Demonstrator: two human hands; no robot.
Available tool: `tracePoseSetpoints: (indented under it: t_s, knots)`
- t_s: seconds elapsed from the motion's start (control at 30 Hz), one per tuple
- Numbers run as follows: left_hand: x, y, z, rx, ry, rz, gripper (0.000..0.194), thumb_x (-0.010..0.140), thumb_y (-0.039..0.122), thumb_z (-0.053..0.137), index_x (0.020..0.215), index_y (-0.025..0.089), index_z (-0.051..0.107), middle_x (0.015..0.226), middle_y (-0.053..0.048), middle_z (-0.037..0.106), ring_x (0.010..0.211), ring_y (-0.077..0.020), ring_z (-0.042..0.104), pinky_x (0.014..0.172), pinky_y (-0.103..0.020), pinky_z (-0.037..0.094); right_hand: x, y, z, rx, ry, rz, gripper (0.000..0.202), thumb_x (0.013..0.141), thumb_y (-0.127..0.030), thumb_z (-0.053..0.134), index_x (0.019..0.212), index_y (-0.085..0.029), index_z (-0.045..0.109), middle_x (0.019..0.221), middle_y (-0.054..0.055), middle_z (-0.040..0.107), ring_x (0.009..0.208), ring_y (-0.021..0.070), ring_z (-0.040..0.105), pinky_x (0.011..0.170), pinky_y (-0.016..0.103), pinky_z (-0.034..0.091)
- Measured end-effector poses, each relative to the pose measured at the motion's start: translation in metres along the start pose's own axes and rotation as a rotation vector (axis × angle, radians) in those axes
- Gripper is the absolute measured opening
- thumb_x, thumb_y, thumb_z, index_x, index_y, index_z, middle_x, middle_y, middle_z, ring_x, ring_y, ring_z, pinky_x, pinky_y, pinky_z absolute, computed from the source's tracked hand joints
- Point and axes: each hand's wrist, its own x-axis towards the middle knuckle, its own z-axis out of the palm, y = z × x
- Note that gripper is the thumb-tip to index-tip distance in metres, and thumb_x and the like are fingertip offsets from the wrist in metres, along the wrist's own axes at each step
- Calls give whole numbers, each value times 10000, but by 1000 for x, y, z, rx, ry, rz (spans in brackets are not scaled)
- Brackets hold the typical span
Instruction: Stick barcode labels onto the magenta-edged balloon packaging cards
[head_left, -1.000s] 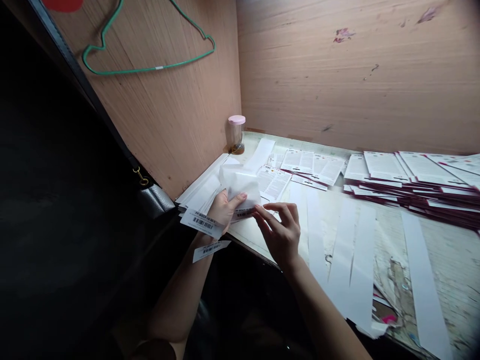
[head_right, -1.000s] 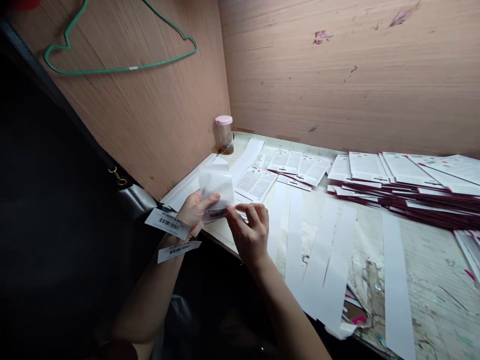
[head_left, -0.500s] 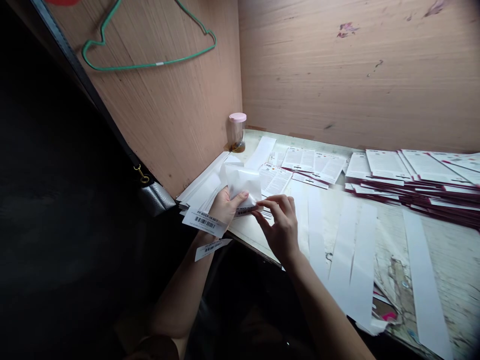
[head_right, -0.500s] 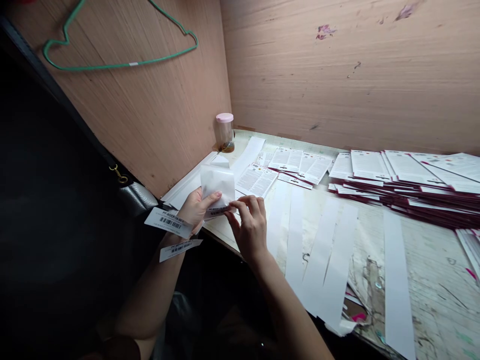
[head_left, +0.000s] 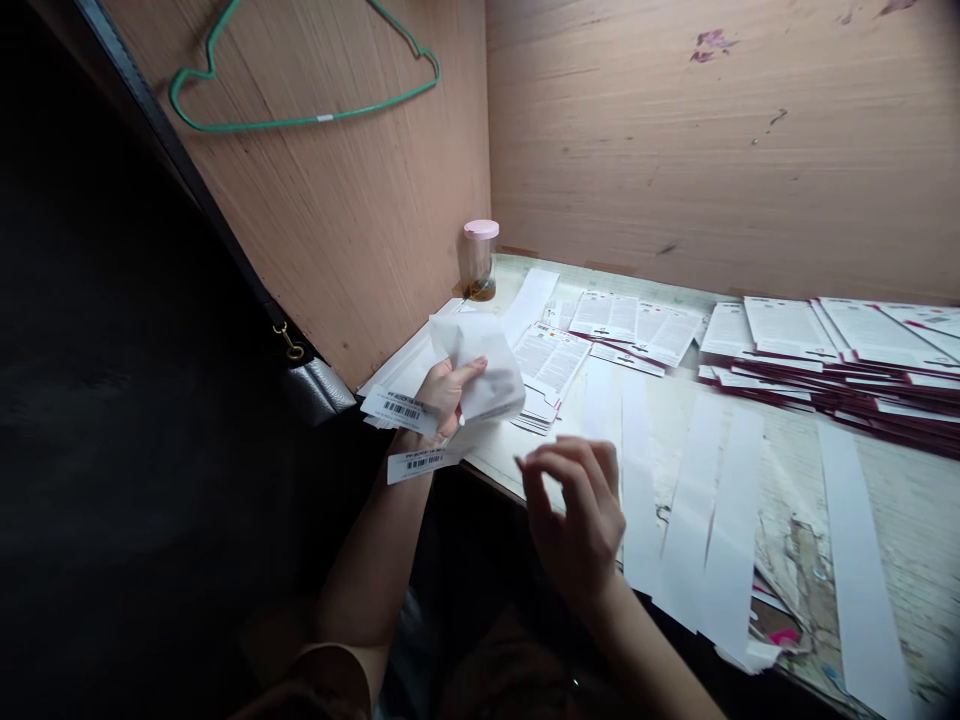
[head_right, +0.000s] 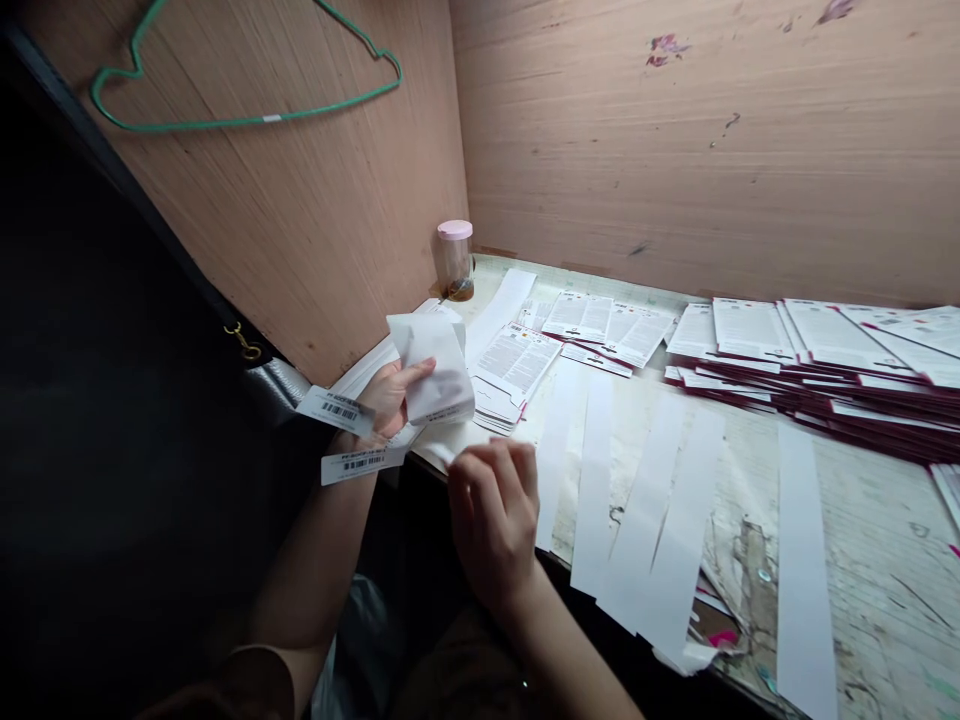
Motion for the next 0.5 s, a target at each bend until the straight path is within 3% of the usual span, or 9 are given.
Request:
tracePoseSetpoints:
  t_s: [0.13, 0.27, 0.4, 0.5]
  knots:
    - [3, 6, 8, -61, 45, -47, 210, 774, 157, 704, 970, 93, 665, 796, -89, 754, 719, -208, 723, 691, -312, 598, -24, -22, 18, 425, -252, 322, 132, 866, -217, 631, 797, -216, 518, 739, 1, 563, 718, 145, 522, 656, 281, 466]
    - [3, 4, 13, -48, 62, -43, 139, 795, 134, 673, 929, 96, 671, 785, -86, 752, 729, -210, 722, 694, -316, 600, -44, -16, 57, 405, -320, 533, 270, 797, -334, 701, 732, -211, 470, 696, -24, 527, 637, 120, 498, 572, 240, 443]
    - [3, 1, 11, -55, 58, -22, 164, 794, 158, 687, 950, 108, 671, 775, -77, 746, 689, -200, 713, 657, -305, 595, -51, 0, 63, 204, -321, 519, 373, 759, -395, 739, 962, -199, 494, 777, -8, 559, 578, 113, 492, 522, 247, 448]
    - [1, -1, 8, -45, 34, -12, 233, 773, 215, 731, 973, 110, 672, 799, -78, 748, 696, -199, 712, 649, -291, 585, -37, 20, 47, 63, -130, 346, 389, 817, -359, 689, 1109, -212, 478, 1000, 73, 556, 755, 166, 565, 656, 319, 518]
